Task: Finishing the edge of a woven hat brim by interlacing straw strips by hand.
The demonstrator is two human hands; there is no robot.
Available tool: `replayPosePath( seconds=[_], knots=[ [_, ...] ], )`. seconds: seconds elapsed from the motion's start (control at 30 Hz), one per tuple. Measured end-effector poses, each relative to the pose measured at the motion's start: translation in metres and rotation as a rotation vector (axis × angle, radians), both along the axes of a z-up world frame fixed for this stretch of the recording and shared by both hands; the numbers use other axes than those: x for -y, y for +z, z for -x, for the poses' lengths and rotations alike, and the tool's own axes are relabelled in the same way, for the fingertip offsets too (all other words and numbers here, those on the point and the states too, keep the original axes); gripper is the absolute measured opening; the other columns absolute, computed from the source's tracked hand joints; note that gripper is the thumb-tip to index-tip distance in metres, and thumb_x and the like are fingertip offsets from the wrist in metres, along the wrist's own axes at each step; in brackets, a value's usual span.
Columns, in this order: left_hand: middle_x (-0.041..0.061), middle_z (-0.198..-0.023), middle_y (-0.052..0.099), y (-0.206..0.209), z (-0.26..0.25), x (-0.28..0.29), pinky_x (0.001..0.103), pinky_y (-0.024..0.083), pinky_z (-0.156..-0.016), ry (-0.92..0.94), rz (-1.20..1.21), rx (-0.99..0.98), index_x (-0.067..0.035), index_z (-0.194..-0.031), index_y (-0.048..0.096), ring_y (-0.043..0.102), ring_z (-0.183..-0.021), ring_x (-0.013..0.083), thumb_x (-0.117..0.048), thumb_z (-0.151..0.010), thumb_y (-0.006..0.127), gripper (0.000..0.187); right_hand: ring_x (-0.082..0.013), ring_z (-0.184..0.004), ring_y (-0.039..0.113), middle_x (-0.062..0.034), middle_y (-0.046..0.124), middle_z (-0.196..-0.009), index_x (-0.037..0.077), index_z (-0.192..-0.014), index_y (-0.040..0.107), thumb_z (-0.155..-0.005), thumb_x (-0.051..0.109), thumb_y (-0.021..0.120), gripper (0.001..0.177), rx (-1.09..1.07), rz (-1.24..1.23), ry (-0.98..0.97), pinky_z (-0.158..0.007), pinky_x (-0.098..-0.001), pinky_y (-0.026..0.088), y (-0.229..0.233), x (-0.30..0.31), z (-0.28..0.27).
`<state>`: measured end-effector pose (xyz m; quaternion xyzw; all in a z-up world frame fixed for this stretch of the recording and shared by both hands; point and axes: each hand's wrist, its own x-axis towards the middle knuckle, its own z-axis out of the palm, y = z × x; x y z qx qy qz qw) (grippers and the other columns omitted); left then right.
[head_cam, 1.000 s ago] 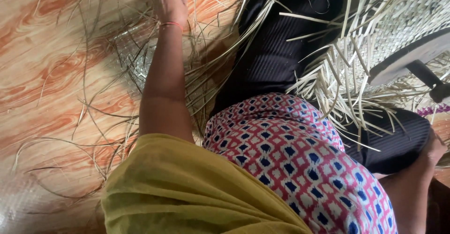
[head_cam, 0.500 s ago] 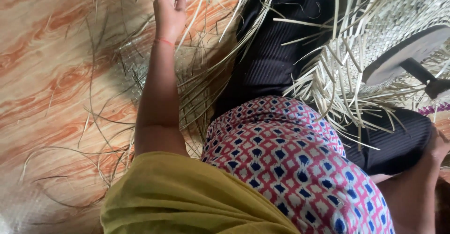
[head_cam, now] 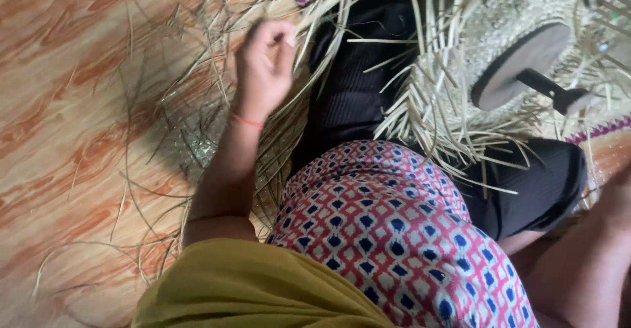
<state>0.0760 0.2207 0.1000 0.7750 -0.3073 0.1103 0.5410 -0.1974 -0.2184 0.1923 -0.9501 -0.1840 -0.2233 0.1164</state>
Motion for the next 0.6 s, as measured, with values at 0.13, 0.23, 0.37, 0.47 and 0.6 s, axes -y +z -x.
replayPosePath(
  seconds=[0.13,0.23,0.37,0.47,0.6],
  knots=[
    [0.011,-0.089,0.061,0.042,0.065,0.049,0.037,0.049,-0.067,-0.06,-0.142,0.12,-0.003,-0.113,0.056,0.058,-0.074,0.0248,0.005,-0.099,0.056,0.016,-0.0424,-0.119,0.063,-0.0292,0.068,-0.124,-0.012,-0.124,0.078,-0.106,0.018,0.073,0.035,0.032,0.035,0.045,-0.107,-0.0549,0.05,0.032,-0.098,-0.044],
    [0.01,-0.085,0.063,0.047,0.094,0.078,0.038,0.044,-0.071,-0.081,-0.181,0.268,-0.005,-0.106,0.059,0.054,-0.076,0.023,-0.001,-0.097,0.058,0.01,-0.0424,-0.126,0.064,-0.0296,0.069,-0.132,-0.014,-0.131,0.073,-0.104,0.014,0.074,0.039,-0.047,0.126,0.077,-0.112,-0.0536,0.044,0.056,-0.166,-0.082],
    [-0.001,-0.09,0.064,0.025,0.104,0.091,0.034,0.041,-0.081,-0.056,-0.298,0.423,-0.011,-0.11,0.057,0.052,-0.089,0.0157,-0.017,-0.098,0.07,0.019,-0.0315,-0.076,0.064,-0.0173,0.066,-0.09,-0.01,-0.135,0.074,-0.102,-0.002,0.076,0.035,-0.246,0.123,0.017,-0.07,-0.0399,0.054,0.03,-0.182,-0.096],
    [0.003,-0.075,0.055,0.02,0.102,0.09,0.032,0.05,-0.079,-0.08,-0.195,0.393,-0.008,-0.101,0.056,0.046,-0.077,0.0157,-0.006,-0.096,0.063,0.009,-0.0297,-0.064,0.063,-0.0129,0.07,-0.089,0.0,-0.115,0.079,-0.107,0.001,0.079,0.008,-0.253,0.18,-0.083,-0.06,-0.0387,0.051,0.017,-0.179,-0.085],
    [0.01,-0.094,0.062,-0.003,0.106,0.093,0.027,0.05,-0.075,-0.181,-0.301,0.456,0.0,-0.106,0.066,0.047,-0.085,0.0168,-0.009,-0.095,0.065,0.014,-0.0219,-0.059,0.06,-0.0052,0.07,-0.083,0.007,-0.112,0.083,-0.108,0.008,0.085,0.005,-0.197,0.308,-0.09,-0.056,-0.0328,0.047,0.009,-0.171,-0.077]
  ],
)
